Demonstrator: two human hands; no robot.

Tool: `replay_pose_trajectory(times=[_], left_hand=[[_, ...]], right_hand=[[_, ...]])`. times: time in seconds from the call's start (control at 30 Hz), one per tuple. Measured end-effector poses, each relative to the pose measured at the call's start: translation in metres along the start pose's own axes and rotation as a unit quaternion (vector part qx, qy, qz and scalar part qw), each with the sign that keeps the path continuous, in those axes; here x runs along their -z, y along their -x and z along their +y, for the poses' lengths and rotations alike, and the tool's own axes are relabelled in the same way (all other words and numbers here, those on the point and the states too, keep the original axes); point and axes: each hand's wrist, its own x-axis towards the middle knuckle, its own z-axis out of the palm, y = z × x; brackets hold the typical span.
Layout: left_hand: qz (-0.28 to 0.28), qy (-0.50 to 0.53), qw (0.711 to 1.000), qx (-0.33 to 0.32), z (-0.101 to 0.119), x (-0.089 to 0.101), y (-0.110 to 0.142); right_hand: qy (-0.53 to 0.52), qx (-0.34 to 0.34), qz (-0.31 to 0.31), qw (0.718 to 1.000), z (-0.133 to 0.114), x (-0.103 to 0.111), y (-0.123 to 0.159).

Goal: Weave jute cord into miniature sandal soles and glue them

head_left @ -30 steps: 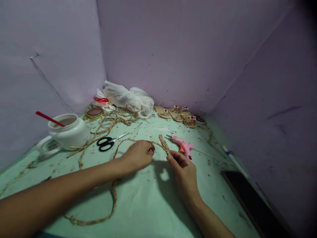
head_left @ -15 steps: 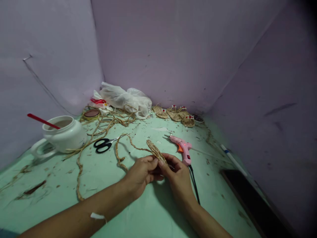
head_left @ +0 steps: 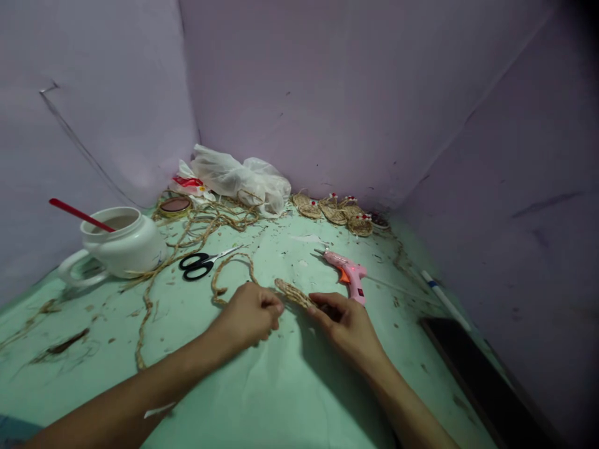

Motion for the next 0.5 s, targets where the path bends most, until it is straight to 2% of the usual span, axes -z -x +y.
replay_pose_trajectory(times=[0.07,0.13,0.2,0.23,0.3,0.4,0.5], left_hand=[[0.066,-0.086,0.991,-0.083,0.003,0.007,0.001],[0.113,-0.2,0.957,-0.175,0.006,0.01,0.0],[0.124,-0.29,0.919,-0.237,0.01,0.01,-0.002],[0.118,-0.312,0.909,-0.25,0.012,0.008,-0.004],[0.103,-0.341,0.898,-0.257,0.016,0.004,-0.007],[0.075,-0.348,0.914,-0.194,0.018,-0.003,-0.009],[0.04,-0.321,0.938,-0.124,0.016,-0.01,-0.006]], right_hand=[[0.062,0.013,0.003,0.998,0.0,0.011,0.0],[0.107,0.027,-0.002,0.994,-0.002,0.019,0.001],[0.133,0.039,-0.015,0.99,-0.006,0.022,0.002],[0.151,0.041,-0.031,0.987,-0.008,0.023,0.003],[0.197,0.038,-0.071,0.977,-0.013,0.022,0.004],[0.235,0.02,-0.105,0.966,-0.017,0.023,0.005],[0.148,-0.02,-0.135,0.98,-0.016,0.026,0.004]])
